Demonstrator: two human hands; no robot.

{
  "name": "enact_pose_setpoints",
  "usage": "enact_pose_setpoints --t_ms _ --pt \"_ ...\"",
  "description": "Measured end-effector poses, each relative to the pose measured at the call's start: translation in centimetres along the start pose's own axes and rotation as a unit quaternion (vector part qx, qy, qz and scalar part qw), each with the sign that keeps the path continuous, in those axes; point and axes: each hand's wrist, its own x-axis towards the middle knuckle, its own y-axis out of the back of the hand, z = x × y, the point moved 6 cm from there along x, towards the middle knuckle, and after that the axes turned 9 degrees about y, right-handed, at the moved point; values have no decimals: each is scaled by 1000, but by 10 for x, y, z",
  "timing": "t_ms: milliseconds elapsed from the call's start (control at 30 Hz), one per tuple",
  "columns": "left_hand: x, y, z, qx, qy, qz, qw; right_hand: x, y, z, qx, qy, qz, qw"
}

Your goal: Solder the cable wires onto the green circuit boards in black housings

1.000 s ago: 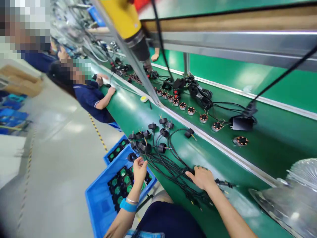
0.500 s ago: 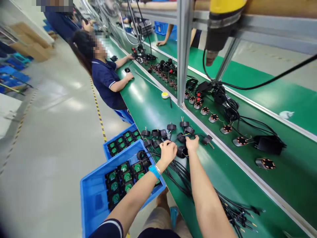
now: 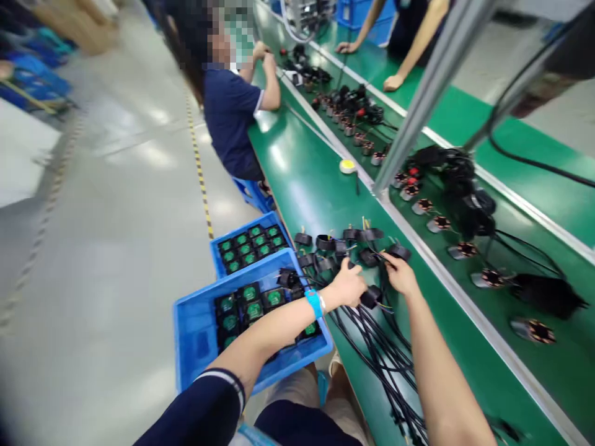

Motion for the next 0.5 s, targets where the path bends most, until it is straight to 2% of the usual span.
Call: enact_pose_setpoints --t_ms 67,133,267,333,400,500 --pt "0 2 -6 -11 0 12 1000 4 -4 0 -5 28 13 1000" --pt "-7 6 -11 -25 23 52 998 5 -7 -2 -4 61 33 998" --pt "-37 13 -13 -74 127 188 971 -5 -13 -14 2 111 64 992" --pt "-59 13 -13 -112 212 260 935 -12 -20 -21 5 127 45 991" --pt "-81 11 -16 -152 305 320 884 -18 -27 -25 10 134 13 991" --pt "-105 11 -23 -217 383 364 821 -24 -30 -23 9 110 16 994"
